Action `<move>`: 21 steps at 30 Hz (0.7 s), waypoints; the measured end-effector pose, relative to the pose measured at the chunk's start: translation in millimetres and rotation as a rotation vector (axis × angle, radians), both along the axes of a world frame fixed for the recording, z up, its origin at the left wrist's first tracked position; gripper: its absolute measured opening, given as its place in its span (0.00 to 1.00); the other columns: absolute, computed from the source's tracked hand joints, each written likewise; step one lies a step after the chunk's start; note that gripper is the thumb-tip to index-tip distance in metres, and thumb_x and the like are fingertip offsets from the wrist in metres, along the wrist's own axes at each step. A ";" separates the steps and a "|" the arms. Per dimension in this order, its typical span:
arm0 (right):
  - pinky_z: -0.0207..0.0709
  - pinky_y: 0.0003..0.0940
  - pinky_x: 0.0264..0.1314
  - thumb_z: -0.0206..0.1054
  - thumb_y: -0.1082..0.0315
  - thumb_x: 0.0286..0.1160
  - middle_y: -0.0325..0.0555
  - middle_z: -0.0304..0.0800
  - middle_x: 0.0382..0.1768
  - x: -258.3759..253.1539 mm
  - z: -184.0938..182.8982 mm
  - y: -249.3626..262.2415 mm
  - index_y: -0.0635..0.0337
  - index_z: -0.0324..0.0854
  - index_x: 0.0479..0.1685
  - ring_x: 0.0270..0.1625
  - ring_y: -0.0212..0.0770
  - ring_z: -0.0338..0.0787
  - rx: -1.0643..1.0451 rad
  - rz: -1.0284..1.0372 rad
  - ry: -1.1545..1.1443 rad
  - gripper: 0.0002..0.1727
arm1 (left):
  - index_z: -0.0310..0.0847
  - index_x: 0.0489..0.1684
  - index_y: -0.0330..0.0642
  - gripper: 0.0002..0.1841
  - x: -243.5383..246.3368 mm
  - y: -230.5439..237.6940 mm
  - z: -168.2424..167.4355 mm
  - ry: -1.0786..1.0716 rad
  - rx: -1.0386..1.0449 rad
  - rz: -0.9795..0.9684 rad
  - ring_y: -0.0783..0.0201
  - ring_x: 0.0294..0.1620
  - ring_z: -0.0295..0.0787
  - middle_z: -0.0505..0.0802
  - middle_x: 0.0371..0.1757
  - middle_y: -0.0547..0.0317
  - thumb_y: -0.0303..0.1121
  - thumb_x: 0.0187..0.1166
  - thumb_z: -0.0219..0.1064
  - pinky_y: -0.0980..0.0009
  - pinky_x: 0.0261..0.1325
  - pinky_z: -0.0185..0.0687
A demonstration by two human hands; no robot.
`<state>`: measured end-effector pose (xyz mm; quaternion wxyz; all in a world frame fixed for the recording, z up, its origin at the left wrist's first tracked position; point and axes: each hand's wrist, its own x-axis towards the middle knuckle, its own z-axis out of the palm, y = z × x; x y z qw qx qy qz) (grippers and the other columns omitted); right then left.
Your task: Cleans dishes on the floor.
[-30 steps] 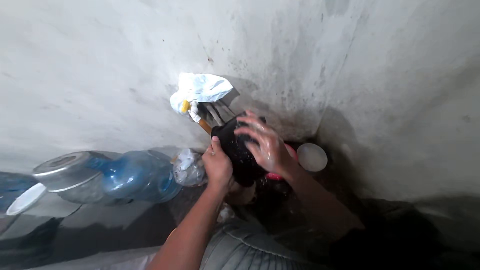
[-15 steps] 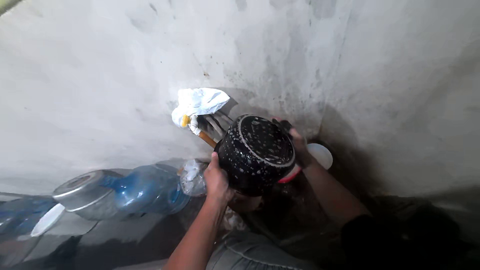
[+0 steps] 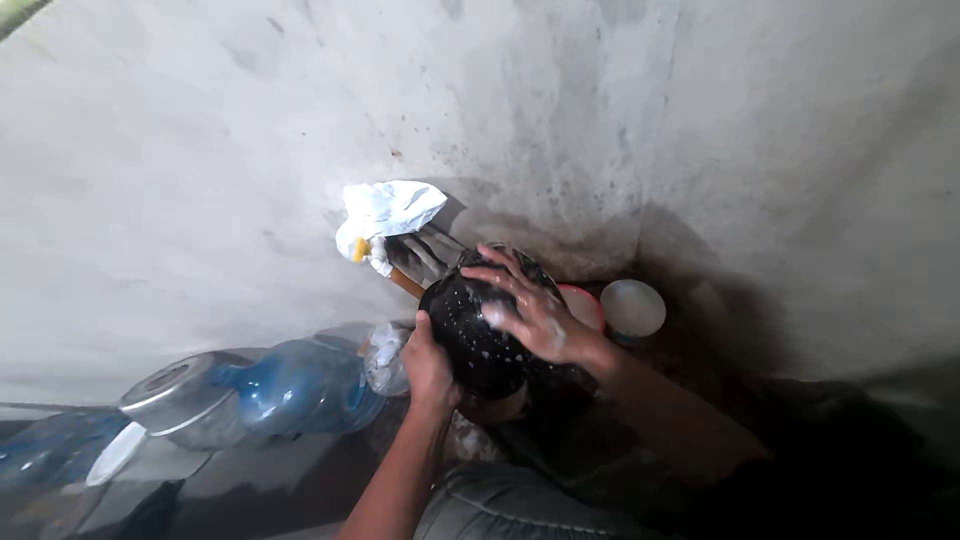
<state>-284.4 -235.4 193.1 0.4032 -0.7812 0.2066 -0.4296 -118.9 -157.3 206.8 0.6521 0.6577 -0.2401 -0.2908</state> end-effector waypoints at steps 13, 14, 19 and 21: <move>0.61 0.55 0.91 0.40 0.52 0.94 0.38 0.59 0.93 -16.4 -29.2 -62.0 0.50 0.47 0.97 0.92 0.40 0.62 0.159 -0.258 -0.104 0.34 | 0.83 0.54 0.37 0.26 -7.9 13.4 10.3 -0.019 -0.060 -0.208 0.56 0.46 0.95 0.95 0.44 0.49 0.50 0.95 0.45 0.52 0.50 0.93; 0.61 0.55 0.91 0.41 0.53 0.94 0.38 0.58 0.93 -11.7 -18.1 -54.4 0.51 0.51 0.95 0.93 0.41 0.60 0.076 -0.287 -0.087 0.32 | 0.83 0.54 0.37 0.26 -8.3 14.1 10.3 -0.027 -0.060 -0.213 0.57 0.46 0.95 0.95 0.43 0.49 0.50 0.95 0.45 0.53 0.50 0.93; 0.60 0.53 0.93 0.49 0.57 0.90 0.39 0.47 0.96 -13.5 10.5 31.3 0.52 0.58 0.93 0.96 0.41 0.51 -0.103 -0.138 -0.099 0.32 | 0.84 0.54 0.38 0.26 -2.7 16.7 10.8 -0.035 -0.098 -0.179 0.58 0.45 0.96 0.95 0.43 0.51 0.49 0.95 0.44 0.55 0.49 0.94; 0.59 0.52 0.94 0.53 0.56 0.89 0.36 0.49 0.96 -21.5 -4.4 60.5 0.47 0.56 0.94 0.96 0.40 0.49 -0.146 -0.132 -0.078 0.33 | 0.84 0.54 0.38 0.26 1.2 18.4 10.2 -0.029 -0.120 -0.192 0.58 0.45 0.96 0.96 0.43 0.50 0.49 0.95 0.43 0.54 0.49 0.94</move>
